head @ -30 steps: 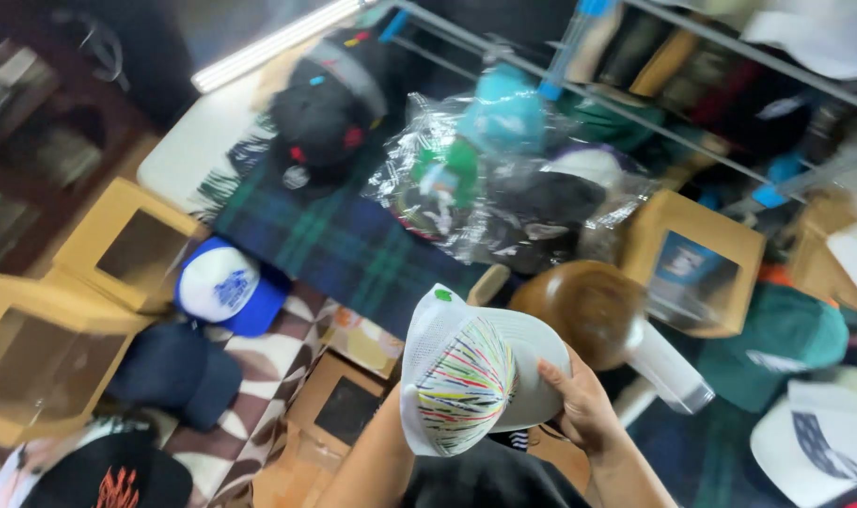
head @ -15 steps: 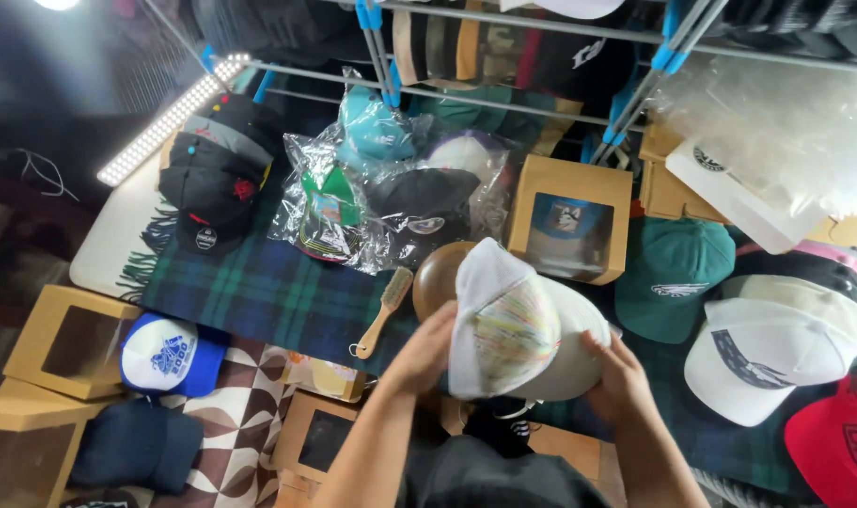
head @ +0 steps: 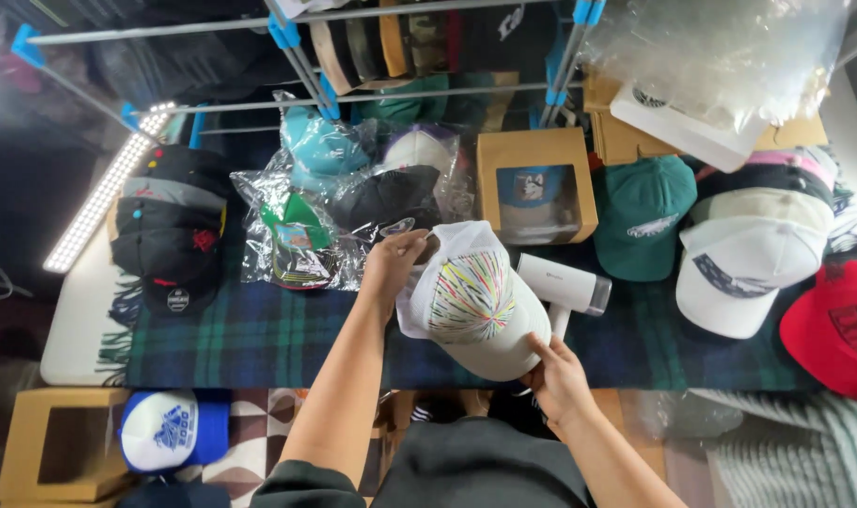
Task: Cleaning and steaming various baseball caps using a brush and a handheld steamer to remove wrinkles and debris.
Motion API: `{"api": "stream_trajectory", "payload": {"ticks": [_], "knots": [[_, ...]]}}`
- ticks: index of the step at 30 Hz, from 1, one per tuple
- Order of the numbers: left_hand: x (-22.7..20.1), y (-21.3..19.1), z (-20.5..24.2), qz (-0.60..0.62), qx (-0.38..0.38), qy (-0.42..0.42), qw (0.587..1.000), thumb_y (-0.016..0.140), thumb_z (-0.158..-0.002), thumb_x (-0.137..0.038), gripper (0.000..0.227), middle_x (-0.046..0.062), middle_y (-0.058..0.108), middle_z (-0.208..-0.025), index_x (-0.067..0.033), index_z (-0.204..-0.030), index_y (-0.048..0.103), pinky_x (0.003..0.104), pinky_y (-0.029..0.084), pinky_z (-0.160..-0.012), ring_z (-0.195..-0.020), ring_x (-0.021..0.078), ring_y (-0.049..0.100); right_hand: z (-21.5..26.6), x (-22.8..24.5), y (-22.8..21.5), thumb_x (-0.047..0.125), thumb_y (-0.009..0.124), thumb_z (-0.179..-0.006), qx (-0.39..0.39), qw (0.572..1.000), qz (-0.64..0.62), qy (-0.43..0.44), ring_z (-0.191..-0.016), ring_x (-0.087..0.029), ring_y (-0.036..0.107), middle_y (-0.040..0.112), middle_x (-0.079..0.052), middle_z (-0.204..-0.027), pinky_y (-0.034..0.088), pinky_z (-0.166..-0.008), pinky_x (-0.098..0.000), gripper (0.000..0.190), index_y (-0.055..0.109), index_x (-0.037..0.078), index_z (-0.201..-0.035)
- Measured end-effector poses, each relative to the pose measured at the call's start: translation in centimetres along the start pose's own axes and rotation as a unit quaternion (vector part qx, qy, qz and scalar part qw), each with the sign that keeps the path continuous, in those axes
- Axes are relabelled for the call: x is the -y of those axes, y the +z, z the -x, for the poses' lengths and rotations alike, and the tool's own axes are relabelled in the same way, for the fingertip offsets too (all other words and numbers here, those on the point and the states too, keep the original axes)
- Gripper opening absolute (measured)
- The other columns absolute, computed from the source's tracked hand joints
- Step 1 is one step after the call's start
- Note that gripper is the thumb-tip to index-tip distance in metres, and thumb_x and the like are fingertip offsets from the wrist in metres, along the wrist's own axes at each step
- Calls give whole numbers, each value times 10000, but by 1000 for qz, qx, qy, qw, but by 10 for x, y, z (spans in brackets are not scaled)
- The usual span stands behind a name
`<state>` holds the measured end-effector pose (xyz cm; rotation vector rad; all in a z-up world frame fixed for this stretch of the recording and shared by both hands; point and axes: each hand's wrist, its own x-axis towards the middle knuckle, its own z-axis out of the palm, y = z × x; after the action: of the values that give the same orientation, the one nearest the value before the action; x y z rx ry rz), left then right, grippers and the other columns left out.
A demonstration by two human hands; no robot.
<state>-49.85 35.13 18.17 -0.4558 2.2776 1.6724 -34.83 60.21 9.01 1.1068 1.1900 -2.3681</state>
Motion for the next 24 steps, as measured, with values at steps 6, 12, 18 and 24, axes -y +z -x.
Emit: {"api": "stream_trajectory", "payload": {"ticks": [6, 12, 18, 24], "knots": [[-26, -14, -24, -92, 90, -97, 987, 637, -961, -398, 370, 18, 778, -1194, -209, -1248, 775, 304, 520, -930, -1076, 184, 688, -17, -73, -25, 173, 664, -973, -3, 1000, -13, 6, -792, -214, 659, 719, -106, -1011, 601, -726, -391, 283, 656, 66, -1235], [8, 3, -95, -186, 161, -89, 965, 682, -939, -349, 235, -63, 776, -1172, -277, -1115, 819, 269, 484, -808, -999, 115, 653, -17, -125, -5, 182, 637, -943, 11, 995, -102, -8, -1074, -353, 689, 700, -209, -1230, 594, -910, -498, 400, 575, -4, -1291], [24, 30, -146, -179, 203, -189, 944, 705, -960, -169, 246, 61, 784, -1122, -217, -1179, 806, 333, 567, -804, -894, 222, 683, -17, -143, 21, 279, 650, -908, -6, 996, -84, 13, -1137, -316, 699, 710, -152, -1258, 578, -1010, -514, 489, 577, 28, -1322], [-21, 29, -100, -277, 190, -185, 923, 704, -840, -577, 586, 114, 735, -1267, -220, -1303, 742, 428, 520, -925, -1089, 301, 691, -17, -146, 23, 309, 634, -937, -12, 997, -75, 23, -1117, -324, 722, 727, -173, -1201, 601, -951, -489, 430, 573, 44, -1271]]}}
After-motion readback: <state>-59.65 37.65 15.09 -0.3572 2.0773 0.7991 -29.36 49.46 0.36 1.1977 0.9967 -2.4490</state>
